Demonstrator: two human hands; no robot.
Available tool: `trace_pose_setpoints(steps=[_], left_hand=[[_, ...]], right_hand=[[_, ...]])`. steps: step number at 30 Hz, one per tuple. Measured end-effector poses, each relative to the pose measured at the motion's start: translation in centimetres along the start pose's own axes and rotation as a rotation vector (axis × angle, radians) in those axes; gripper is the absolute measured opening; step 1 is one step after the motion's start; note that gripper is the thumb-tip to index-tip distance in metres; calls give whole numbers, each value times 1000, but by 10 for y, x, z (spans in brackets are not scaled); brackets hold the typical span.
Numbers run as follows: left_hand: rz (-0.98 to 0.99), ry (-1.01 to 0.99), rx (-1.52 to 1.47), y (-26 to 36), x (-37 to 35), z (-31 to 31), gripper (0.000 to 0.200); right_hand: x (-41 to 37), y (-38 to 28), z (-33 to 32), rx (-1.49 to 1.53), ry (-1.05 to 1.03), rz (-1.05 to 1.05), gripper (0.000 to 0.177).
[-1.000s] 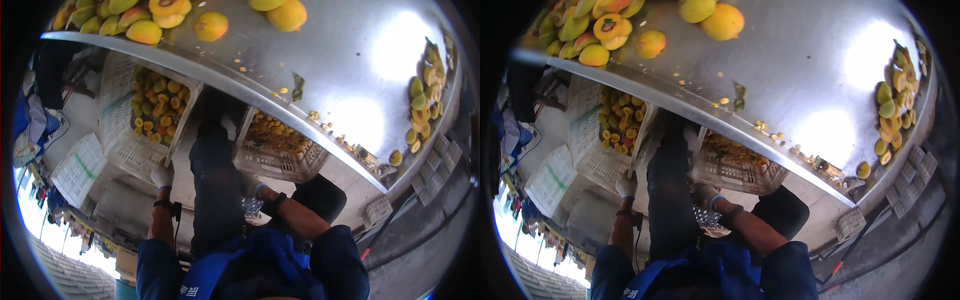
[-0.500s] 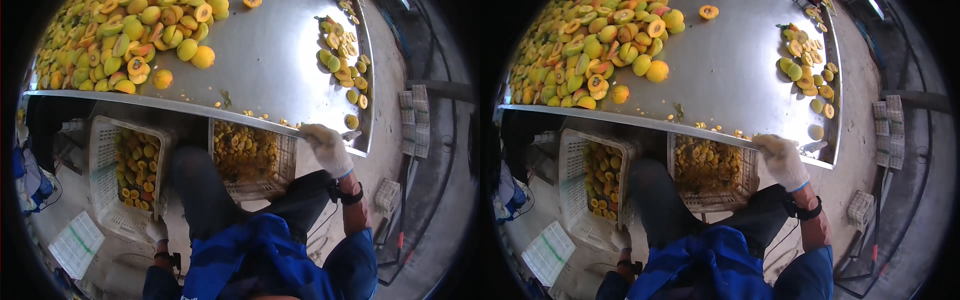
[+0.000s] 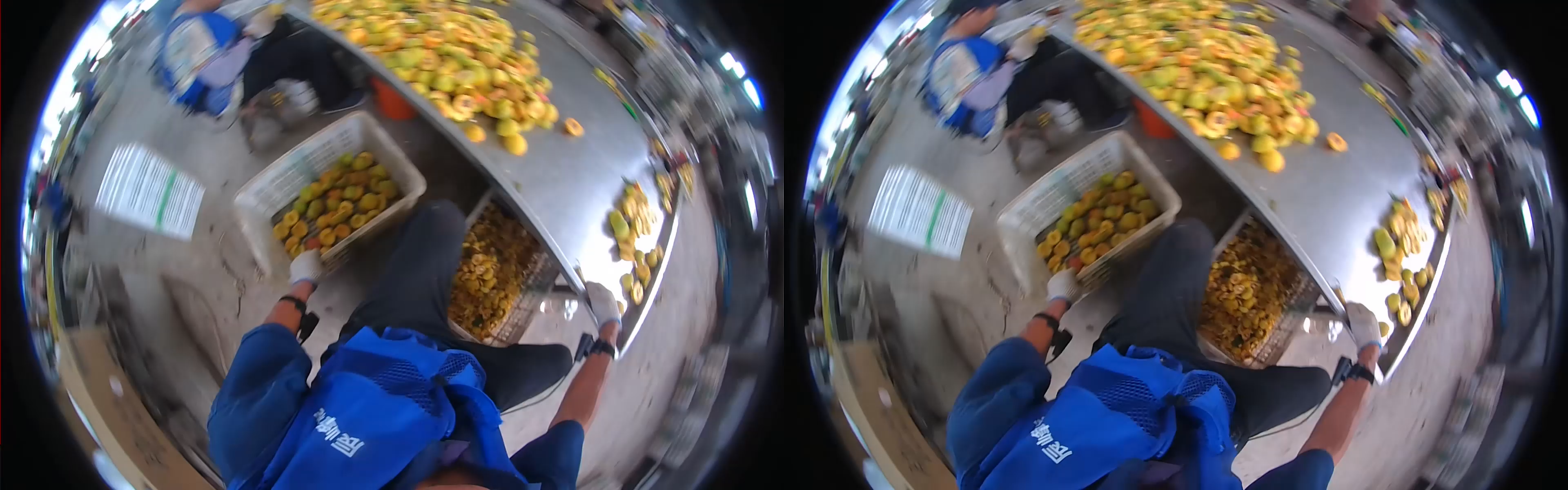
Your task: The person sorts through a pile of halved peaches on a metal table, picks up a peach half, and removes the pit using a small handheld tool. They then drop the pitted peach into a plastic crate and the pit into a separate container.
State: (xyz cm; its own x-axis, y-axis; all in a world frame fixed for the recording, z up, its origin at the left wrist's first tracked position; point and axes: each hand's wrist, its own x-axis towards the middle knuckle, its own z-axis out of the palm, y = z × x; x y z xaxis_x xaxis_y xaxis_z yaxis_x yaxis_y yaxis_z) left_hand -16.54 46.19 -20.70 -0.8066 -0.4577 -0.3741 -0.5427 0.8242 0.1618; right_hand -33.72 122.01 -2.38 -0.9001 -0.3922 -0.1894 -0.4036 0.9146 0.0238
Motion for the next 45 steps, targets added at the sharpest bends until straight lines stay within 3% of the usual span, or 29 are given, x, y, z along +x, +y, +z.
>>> trace_pose_setpoints(steps=[1, 3, 5, 7, 11, 13, 16, 17, 19, 23, 25, 27, 28, 29, 30, 32, 33, 34, 35, 38, 40, 42, 43, 45], left_hand=[[-34, 32, -18, -5, 6, 12, 26], [-44, 57, -35, -9, 5, 21, 24], [-8, 55, -45, -5, 4, 15, 22], [-52, 62, -55, -12, 9, 31, 23], [-27, -38, -31, -10, 15, 23, 23], [69, -23, -117, 2, 8, -6, 37], [352, 382, -394, 61, 15, -84, 50], [459, 474, -542, 83, 33, -113, 51], [605, 699, -556, 129, 81, -162, 46], [684, 802, -642, 230, 169, -251, 48], [782, 925, -503, 277, 216, -271, 51], [782, 821, -468, 324, 250, -286, 59], [746, 792, -409, 345, 271, -289, 63], [710, 765, -352, 364, 296, -290, 67], [659, 720, -321, 380, 323, -290, 73], [643, 836, -85, 402, 358, -305, 80], [631, 884, -14, 411, 373, -312, 82], [545, 777, -31, 418, 401, -319, 85], [435, 537, -71, 428, 403, -340, 89], [559, 321, 10, 430, 460, -358, 102], [606, 246, -179, 421, 505, -344, 102], [645, 212, -254, 426, 519, -347, 99], [703, 200, -244, 421, 527, -348, 101], [799, 136, -242, 418, 538, -355, 102]], right_hand=[[0, 7, 3, 45, 12, -29, 25], [-1, -18, -19, 459, -96, 332, 34], [-3, -19, -15, 531, 32, 192, 49], [4, -28, -18, 624, -42, 434, 47], [2, -44, -28, 623, 7, 472, 41], [5, -57, -37, 599, 35, 466, 36], [11, -60, -25, 757, 201, 431, 30], [13, -63, -33, 715, 145, 480, 29], [30, -73, -58, 636, 28, 547, 27], [81, -54, -53, 573, 131, 563, 22], [130, -55, -60, 575, 294, 529, 23], [195, -47, -65, 671, 442, 408, 22], [234, -44, -73, 806, 416, 460, 25], [272, -52, -91, 728, 489, 366, 32], [311, -59, -117, 659, 432, 378, 36], [394, -60, -147, 803, 427, 225, 36], [422, -79, -182, 846, 335, 280, 36], [449, -91, -211, 885, 237, 338, 36], [490, -82, -212, 798, 252, 205, 38], [609, -81, -218, 782, 237, -20, 46], [676, -100, -219, 569, 237, -91, 53], [700, -133, -225, 384, 218, -76, 59], [719, -140, -215, 526, 99, -192, 67], [745, -164, -195, 474, 59, -144, 68]])
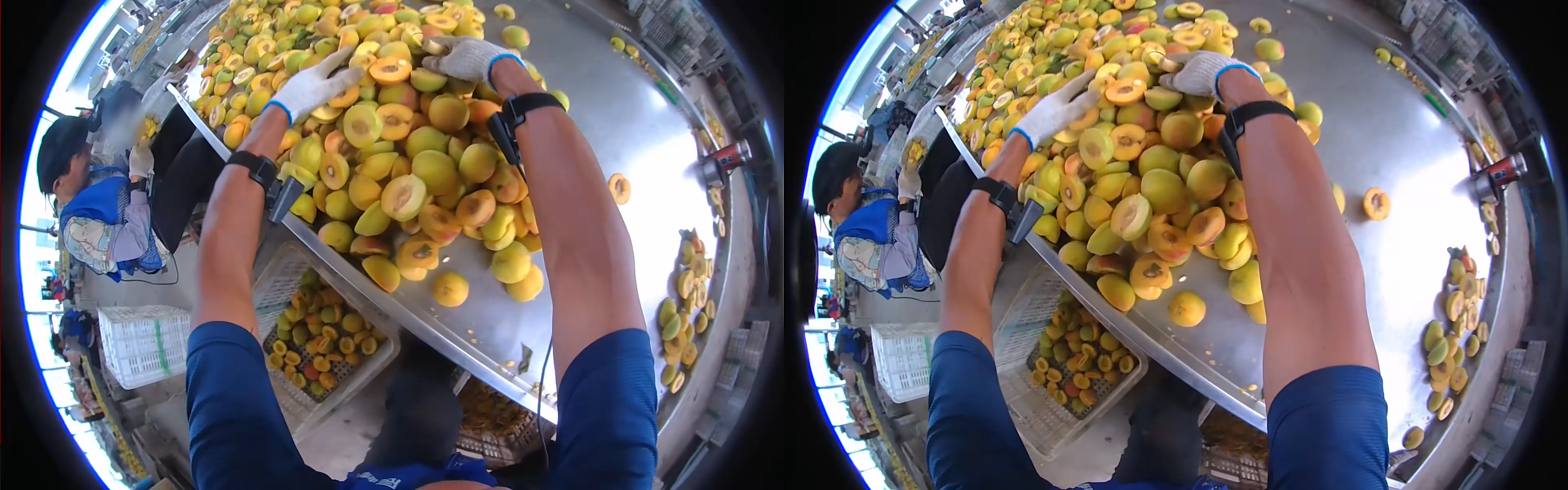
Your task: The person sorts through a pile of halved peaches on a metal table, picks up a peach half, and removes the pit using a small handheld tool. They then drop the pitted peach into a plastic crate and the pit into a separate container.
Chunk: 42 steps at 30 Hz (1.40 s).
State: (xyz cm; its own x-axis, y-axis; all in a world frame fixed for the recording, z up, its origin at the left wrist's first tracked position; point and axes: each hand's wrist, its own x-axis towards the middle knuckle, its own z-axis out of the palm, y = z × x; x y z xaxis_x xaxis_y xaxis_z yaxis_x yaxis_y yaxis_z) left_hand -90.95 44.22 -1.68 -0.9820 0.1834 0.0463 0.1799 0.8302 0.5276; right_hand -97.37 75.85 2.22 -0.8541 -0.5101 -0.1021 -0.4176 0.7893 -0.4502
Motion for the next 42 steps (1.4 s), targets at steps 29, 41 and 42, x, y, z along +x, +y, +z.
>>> trace_pose_setpoints(steps=[29, 41, 42], left_hand=[[324, -425, 103, 273, -100, 89, 82], [425, 246, 81, 340, -235, 67, 34], [407, 266, 102, 329, -253, 73, 37]], right_hand=[[-343, 59, -29, 64, -61, 318, 60], [-522, 14, -30, 144, 606, 328, 32], [-542, -1, -25, 171, 611, 347, 31]])
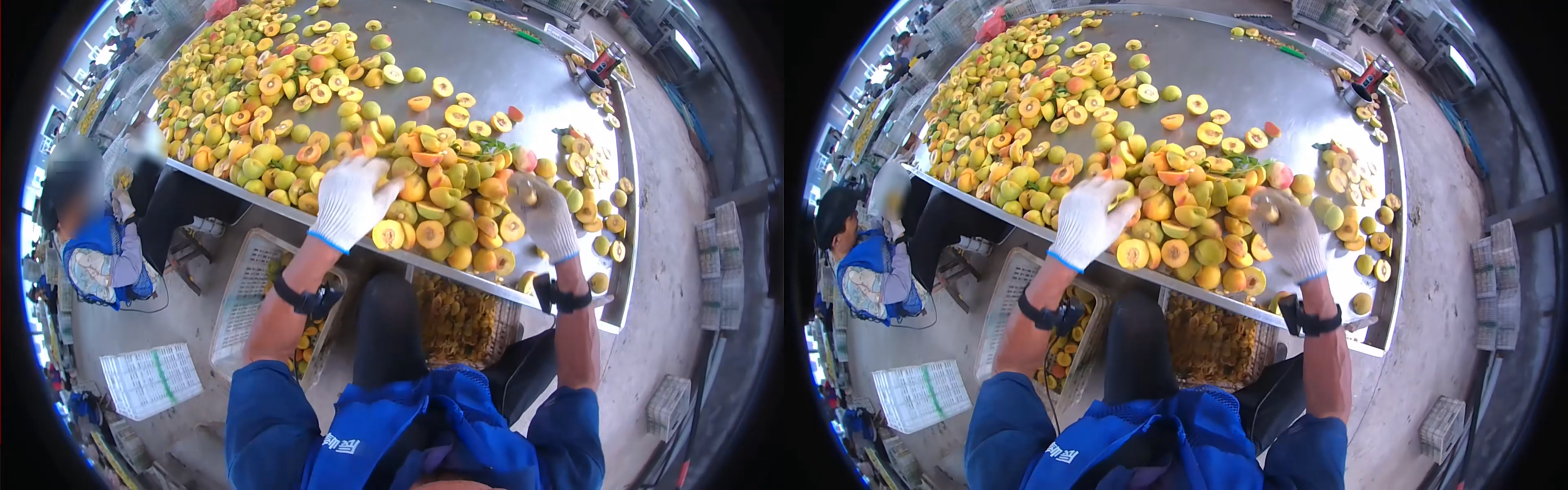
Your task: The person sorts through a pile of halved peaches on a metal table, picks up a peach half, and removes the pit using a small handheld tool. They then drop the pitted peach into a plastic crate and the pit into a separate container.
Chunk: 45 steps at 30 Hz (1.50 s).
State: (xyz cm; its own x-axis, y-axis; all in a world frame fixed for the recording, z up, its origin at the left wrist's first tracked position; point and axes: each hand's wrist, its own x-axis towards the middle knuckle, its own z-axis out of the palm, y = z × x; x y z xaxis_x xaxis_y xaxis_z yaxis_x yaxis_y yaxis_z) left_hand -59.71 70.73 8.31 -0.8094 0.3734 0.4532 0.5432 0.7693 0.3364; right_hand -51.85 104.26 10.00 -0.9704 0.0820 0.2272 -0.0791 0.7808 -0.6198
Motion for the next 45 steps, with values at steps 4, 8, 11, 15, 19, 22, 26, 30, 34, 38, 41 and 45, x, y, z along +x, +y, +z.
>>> trace_pose_setpoints(steps=[4, 8, 11, 15, 19, 22, 26, 30, 34, 38, 41, 45], left_hand=[[-96, -230, 48, -5, -76, 30, 48], [-260, -449, 50, 13, -74, 31, 50], [-249, -409, 18, 19, -76, 38, 46], [-196, -298, 40, 35, -90, 49, 42], [-206, -7, -153, 57, -103, 39, 35], [-406, 109, -711, 82, -113, -3, 33], [-640, 87, -1999, 125, -146, -51, 27], [-560, 2, -2305, 146, -175, -29, 27], [-728, -43, -2523, 165, -191, -6, 38], [-625, -133, -2350, 180, -206, 17, 42], [-663, -183, -2214, 184, -211, 25, 43], [-916, -122, -2096, 179, -211, 39, 55]], right_hand=[[-80, -21, -10, 41, -126, 64, 23], [-113, -64, -25, 27, -296, 85, 23], [-137, -76, -31, 75, -224, 66, 30], [-177, -90, -21, 520, -140, 302, 36], [-220, -105, -44, 591, -175, 380, 39], [-254, -117, -84, 599, -141, 377, 56], [-305, -102, -149, 207, -45, 309, 63], [-352, -91, -231, -336, -97, 181, 56], [-390, -86, -241, -332, 35, 177, 49], [-386, -59, -140, 172, 71, 267, 42], [-345, -60, -69, 187, -74, 119, 35], [-298, -84, -9, 380, -115, 61, 28]])
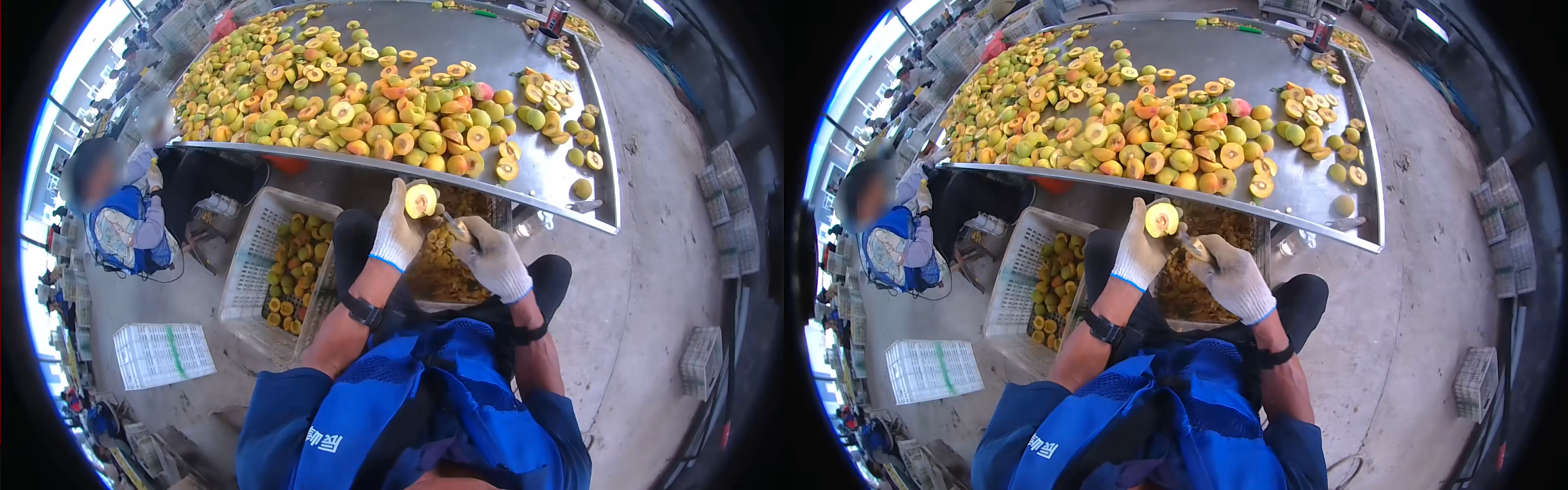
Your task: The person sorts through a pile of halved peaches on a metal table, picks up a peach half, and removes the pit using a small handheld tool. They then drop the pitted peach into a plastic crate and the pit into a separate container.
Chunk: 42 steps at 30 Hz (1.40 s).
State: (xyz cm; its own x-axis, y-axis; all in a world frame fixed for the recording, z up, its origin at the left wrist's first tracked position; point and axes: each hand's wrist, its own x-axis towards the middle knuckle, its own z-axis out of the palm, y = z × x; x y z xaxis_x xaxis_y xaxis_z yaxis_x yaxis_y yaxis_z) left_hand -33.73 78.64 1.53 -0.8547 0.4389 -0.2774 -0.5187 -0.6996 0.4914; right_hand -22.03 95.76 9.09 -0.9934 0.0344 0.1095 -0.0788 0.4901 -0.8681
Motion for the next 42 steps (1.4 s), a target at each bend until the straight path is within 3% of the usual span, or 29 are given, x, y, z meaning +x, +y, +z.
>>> trace_pose_setpoints(steps=[5, 8, 11, 12, 15, 24, 33, 39, 42], left_hand=[[54, 214, -15, -10, 12, -9, 64], [17, 112, -113, -16, 20, -31, 59], [15, 160, -129, -23, 20, -18, 56], [24, 203, -128, -27, 21, -13, 55], [51, 226, -110, -38, 23, -5, 46], [78, 289, 111, -46, 28, 2, 47], [115, 298, 185, -41, 28, 9, 49], [121, 306, 309, -39, 24, 21, 48], [97, 268, 432, -37, 27, 18, 48]], right_hand=[[27, 25, 52, 115, 66, 127, 26], [28, 49, 79, 140, 150, 78, 28], [28, 57, 84, 50, 171, 24, 29], [29, 54, 77, 74, 63, 149, 32], [28, 61, 75, 132, 109, 166, 35], [24, 61, 79, 82, 103, 281, 54], [26, 57, 80, 52, 16, 341, 51], [23, 61, 75, 176, 2, 264, 47], [19, 70, 79, 305, 26, 272, 31]])
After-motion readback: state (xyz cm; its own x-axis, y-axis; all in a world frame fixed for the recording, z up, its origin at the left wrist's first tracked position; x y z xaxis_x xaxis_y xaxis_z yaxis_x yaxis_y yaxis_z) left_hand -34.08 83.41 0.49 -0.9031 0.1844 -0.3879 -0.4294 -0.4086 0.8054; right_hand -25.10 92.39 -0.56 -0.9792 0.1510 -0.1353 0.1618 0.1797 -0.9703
